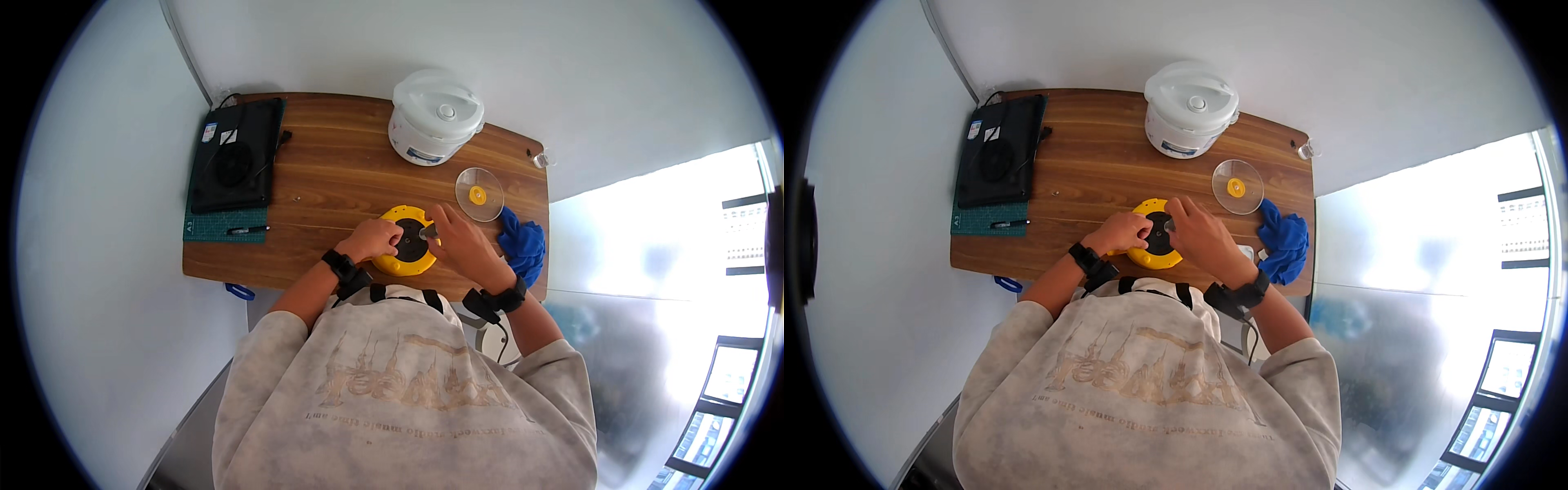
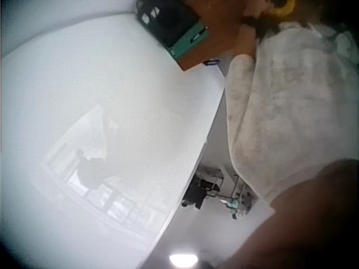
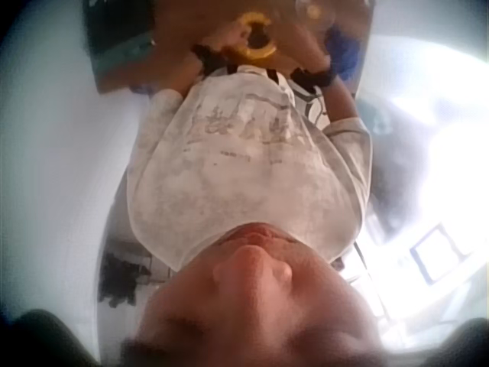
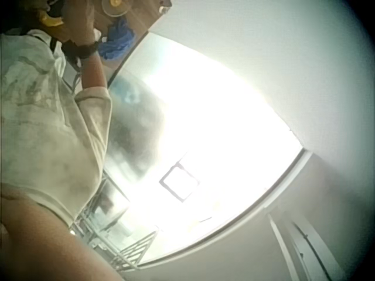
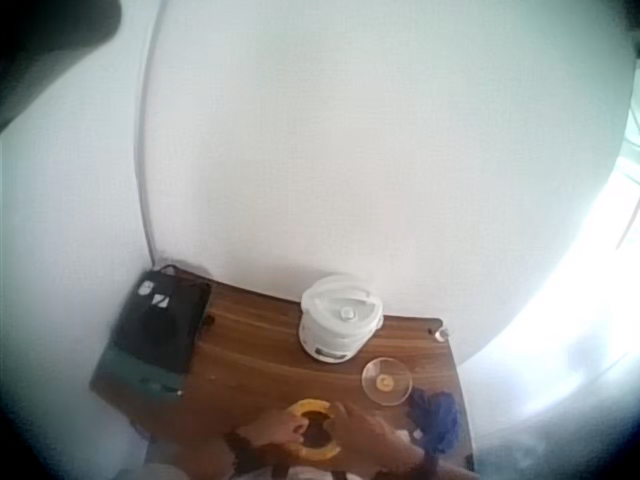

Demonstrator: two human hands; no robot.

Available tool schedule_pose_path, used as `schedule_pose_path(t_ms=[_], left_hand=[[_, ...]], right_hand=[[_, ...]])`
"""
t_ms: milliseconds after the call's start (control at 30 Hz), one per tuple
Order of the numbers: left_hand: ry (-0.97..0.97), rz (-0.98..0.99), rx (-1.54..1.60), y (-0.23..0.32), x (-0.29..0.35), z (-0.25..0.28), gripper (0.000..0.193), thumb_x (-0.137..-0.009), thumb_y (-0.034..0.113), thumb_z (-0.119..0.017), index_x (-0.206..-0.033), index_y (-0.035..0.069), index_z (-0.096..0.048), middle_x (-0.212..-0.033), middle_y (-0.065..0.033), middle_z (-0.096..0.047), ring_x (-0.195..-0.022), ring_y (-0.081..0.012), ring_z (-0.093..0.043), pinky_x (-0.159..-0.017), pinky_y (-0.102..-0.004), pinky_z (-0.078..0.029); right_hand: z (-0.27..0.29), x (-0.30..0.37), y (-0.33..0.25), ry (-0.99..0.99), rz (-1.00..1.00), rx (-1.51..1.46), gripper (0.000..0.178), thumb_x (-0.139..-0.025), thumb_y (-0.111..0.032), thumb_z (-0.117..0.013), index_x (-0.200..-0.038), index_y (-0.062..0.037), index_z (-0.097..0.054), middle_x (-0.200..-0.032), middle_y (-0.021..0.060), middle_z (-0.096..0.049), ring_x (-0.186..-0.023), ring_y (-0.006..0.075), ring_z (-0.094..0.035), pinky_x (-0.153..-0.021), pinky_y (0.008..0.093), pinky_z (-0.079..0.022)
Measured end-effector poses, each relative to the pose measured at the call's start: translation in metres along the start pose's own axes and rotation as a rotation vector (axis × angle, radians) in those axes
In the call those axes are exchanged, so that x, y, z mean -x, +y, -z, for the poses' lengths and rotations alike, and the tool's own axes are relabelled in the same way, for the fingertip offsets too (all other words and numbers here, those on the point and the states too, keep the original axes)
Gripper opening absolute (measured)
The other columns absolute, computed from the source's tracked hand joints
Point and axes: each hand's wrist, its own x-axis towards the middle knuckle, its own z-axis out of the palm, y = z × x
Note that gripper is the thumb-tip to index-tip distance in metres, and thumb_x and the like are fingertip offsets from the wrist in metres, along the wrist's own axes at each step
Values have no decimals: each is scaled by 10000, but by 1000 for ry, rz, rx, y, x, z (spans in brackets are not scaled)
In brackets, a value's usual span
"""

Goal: The person assembles a yellow electric kettle by screwing a black circular base onto the kettle, removing and reinserting a metal heating element, and securing the lid. They then place a black rectangular device on the table.

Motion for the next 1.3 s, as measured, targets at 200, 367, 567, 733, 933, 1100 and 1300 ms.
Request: schedule_pose_path(t_ms=[200, 367, 567, 733, 933, 1100, 1300], left_hand=[[14, -15, 11, -3, 0, -2, 299, -743, 195, -832, -757, 101, -548, -781, -75, -598, -769, -281, -601, -652, -412, -458], [-3, 7, -6, -1, 0, -1, 295, -753, 192, -830, -759, 101, -550, -782, -75, -602, -768, -280, -602, -654, -411, -458], [-10, 9, 12, -2, -1, -1, 292, -754, 190, -833, -762, 100, -555, -785, -73, -606, -762, -277, -601, -652, -404, -457], [2, -10, 26, 0, 1, 1, 294, -753, 192, -828, -760, 97, -550, -782, -71, -598, -757, -276, -599, -650, -407, -456], [9, -19, 14, -3, 1, 0, 292, -752, 194, -824, -761, 96, -549, -780, -71, -593, -758, -275, -599, -649, -409, -456], [5, -6, 8, -3, -1, -1, 261, -735, 183, -825, -780, 101, -581, -793, -70, -627, -778, -276, -628, -662, -404, -483], [-13, 11, 23, -2, -1, 0, 257, -761, 191, -819, -817, 97, -586, -819, -68, -634, -786, -264, -623, -673, -394, -479]], right_hand=[[4, -1, -10, -40, 11, 69, 332, -879, -205, -702, -1112, -53, -520, -1018, 147, -606, -917, 329, -673, -699, 431, -557], [8, -7, -13, -170, -204, 253, 336, -890, -209, -684, -1138, -59, -514, -952, 143, -639, -830, 348, -686, -656, 433, -555], [-2, -1, 2, -1, 21, 7, 334, -869, -153, -661, -1145, -57, -499, -993, 150, -604, -914, 346, -672, -687, 435, -553], [-1, -1, -3, -49, 43, 9, 299, -893, -193, -666, -1098, -48, -504, -1021, 156, -574, -972, 330, -659, -712, 432, -552], [10, -10, -16, -227, -218, 247, 306, -913, -241, -674, -1083, -42, -518, -988, 160, -599, -883, 337, -677, -696, 428, -551], [0, 0, -2, -5, 1, -47, 278, -867, -116, -667, -1086, -47, -511, -990, 159, -598, -866, 351, -674, -713, 436, -556], [-1, 1, -3, 29, 119, 15, 303, -865, -88, -655, -1128, -54, -509, -985, 148, -572, -893, 357, -662, -714, 435, -560]])
